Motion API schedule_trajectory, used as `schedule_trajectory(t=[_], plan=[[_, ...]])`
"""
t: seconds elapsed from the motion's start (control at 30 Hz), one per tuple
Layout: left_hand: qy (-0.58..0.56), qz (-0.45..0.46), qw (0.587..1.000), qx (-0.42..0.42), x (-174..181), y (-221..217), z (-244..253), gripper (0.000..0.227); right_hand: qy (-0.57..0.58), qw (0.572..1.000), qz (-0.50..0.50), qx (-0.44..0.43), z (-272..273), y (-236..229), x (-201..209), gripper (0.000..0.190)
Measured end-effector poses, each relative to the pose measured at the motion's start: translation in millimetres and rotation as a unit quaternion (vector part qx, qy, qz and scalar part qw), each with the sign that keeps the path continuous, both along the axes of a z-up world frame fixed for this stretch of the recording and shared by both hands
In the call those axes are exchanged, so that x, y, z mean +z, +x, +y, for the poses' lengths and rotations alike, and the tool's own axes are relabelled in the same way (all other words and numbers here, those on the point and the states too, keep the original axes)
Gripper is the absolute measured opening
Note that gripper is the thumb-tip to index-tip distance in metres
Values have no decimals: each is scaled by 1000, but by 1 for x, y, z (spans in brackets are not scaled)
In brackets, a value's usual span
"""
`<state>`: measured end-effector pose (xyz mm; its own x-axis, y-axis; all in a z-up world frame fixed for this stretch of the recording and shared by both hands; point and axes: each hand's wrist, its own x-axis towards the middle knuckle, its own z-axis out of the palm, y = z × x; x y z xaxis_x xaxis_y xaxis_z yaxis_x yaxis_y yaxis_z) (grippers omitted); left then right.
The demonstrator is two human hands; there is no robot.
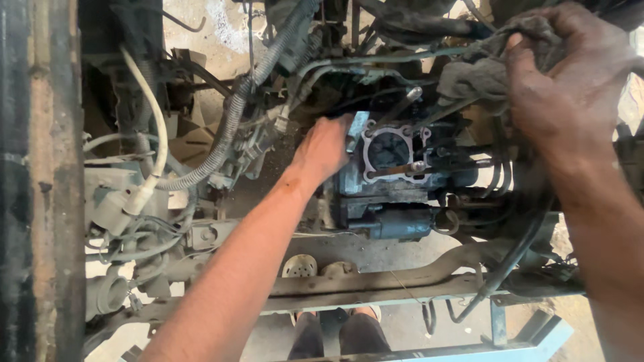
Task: The person works underneath a vehicle, manipulating engine components and hoses with their hands. They use a rag to wipe surfaces and adjust various parts within the engine bay, focusing on a specific mechanical assembly.
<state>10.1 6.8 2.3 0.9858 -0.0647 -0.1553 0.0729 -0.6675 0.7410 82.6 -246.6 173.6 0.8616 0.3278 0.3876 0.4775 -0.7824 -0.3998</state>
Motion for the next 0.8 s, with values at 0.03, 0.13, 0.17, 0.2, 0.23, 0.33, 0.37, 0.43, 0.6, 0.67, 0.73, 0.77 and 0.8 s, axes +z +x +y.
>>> schedule_trajectory(t=[0.03, 0.13, 0.17, 0.2, 0.23, 0.33, 0.37, 0.43, 0.6, 0.67, 0.73, 0.77, 0.8], plan=[[3, 27, 1000, -5, -2, 3, -1, 49, 9, 1000, 8, -4, 0, -1, 0, 12], [-7, 44, 999, 6, -8, 10, 6, 36, -12, 1000, -18, 14, -1, -2, 1, 16], [-29, 9, 999, 26, -9, 11, 8, 35, -14, 1000, -23, 16, -1, -1, -1, 17], [-53, -26, 997, 44, -11, 11, 7, 35, -19, 999, -27, 16, -3, -1, -1, 18], [-59, -34, 995, 67, -12, 12, 8, 33, -11, 1000, -19, 7, -3, 0, -2, 18], [-72, -67, 992, 84, -10, 12, 13, 31, -14, 1000, -15, -1, -6, 0, -1, 19], [-74, -84, 992, 54, -8, 9, 13, 32, -14, 1000, -19, 0, -6, 1, -1, 18], [-49, -93, 994, 3, -5, 1, 13, 33, -11, 1000, -25, 4, -4, 2, 0, 17], [73, -153, 980, -105, -11, -23, 6, 49, -31, 999, -18, -26, 4, 0, 9, 16], [142, -187, 963, -137, -17, -22, -2, 44, 64, 982, 120, -128, 11, -4, 11, 20], [170, -163, 961, -146, -19, -18, -5, 40, 7, 997, 46, -68, 15, -3, 15, 16], [164, -124, 969, -138, -18, -15, -7, 40, -21, 999, 8, -38, 16, -2, 16, 14], [153, -83, 976, -129, -18, -14, -11, 39, -3, 999, 17, -44, 17, -1, 16, 15]])
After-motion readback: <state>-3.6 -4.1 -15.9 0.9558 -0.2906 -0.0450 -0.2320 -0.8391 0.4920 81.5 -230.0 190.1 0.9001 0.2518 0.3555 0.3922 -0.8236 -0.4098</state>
